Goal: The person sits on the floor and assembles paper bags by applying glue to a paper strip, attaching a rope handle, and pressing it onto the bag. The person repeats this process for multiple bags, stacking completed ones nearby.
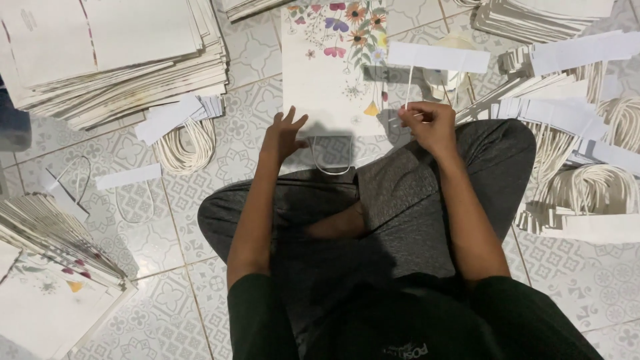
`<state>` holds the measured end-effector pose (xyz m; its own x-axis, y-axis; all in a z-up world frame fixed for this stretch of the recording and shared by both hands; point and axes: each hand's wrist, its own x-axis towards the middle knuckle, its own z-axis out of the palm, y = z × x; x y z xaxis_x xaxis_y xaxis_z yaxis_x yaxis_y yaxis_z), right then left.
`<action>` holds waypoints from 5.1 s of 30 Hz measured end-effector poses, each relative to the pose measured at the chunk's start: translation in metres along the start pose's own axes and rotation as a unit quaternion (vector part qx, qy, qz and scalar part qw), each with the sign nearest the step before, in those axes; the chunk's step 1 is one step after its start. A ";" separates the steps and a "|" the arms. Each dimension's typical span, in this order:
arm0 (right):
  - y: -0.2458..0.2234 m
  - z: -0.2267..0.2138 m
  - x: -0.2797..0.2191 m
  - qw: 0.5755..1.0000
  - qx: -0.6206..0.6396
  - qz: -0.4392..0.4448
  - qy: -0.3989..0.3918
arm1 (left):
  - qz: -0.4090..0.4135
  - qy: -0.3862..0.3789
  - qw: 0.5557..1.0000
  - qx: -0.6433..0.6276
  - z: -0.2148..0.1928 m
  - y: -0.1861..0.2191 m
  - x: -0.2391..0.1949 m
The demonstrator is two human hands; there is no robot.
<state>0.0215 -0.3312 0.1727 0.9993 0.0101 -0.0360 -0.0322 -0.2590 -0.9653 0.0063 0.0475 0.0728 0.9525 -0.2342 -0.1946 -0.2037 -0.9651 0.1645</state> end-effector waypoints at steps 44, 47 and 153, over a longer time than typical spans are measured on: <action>-0.059 -0.045 -0.042 0.993 -0.094 -0.053 -0.041 | 0.135 0.484 0.862 0.057 -0.027 0.039 0.016; -0.071 -0.051 -0.050 0.988 -0.109 -0.049 -0.094 | 0.117 0.491 0.862 -0.043 -0.034 0.043 0.010; 0.083 0.065 0.032 0.940 -0.308 0.096 -0.115 | 0.087 0.447 0.889 0.044 -0.060 0.066 0.007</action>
<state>0.0494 -0.2898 0.0750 0.9435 0.0959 -0.3173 -0.1236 -0.7864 -0.6053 0.0128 -0.0108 0.1409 0.6967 -0.2322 0.6788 -0.3456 -0.9378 0.0338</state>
